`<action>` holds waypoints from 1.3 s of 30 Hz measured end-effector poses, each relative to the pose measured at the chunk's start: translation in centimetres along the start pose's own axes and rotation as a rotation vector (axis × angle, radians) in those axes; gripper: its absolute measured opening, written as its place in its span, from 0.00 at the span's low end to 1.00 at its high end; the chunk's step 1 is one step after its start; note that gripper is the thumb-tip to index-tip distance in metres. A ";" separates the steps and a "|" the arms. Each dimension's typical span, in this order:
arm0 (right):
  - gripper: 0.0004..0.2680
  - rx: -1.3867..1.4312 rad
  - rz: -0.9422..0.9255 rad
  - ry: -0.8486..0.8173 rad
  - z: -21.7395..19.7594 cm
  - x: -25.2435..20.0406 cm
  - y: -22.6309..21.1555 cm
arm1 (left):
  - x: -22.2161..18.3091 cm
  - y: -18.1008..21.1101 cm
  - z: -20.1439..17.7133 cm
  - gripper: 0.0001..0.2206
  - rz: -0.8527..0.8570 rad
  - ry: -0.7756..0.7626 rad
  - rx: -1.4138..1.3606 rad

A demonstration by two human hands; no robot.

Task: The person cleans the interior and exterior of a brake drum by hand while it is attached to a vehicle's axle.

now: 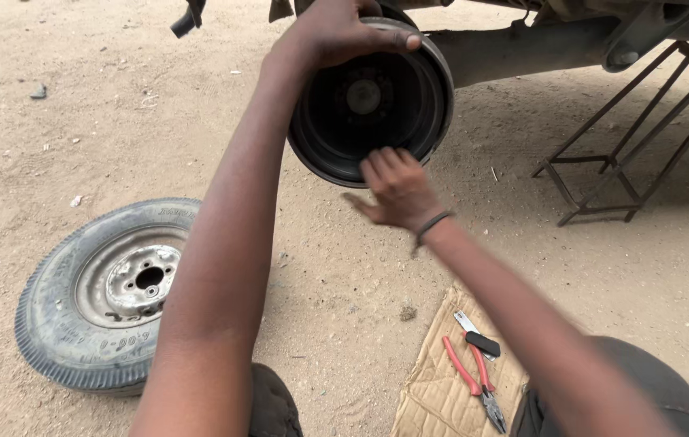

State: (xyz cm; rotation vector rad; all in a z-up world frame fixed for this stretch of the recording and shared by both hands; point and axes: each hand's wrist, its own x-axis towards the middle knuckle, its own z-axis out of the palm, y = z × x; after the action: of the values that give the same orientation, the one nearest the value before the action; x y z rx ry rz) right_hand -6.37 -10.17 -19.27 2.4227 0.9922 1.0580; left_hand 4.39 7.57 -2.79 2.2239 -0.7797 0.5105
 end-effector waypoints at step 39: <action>0.25 0.296 0.264 0.150 -0.7 1.3 -3.3 | 0.6 0.8 0.3 0.44 0.102 0.032 0.108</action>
State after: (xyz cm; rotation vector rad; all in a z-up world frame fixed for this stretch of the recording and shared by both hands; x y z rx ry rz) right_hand -7.78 -6.86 -19.87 2.8104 0.9509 1.2753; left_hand 4.35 6.68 -2.27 2.2773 -0.8699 0.6505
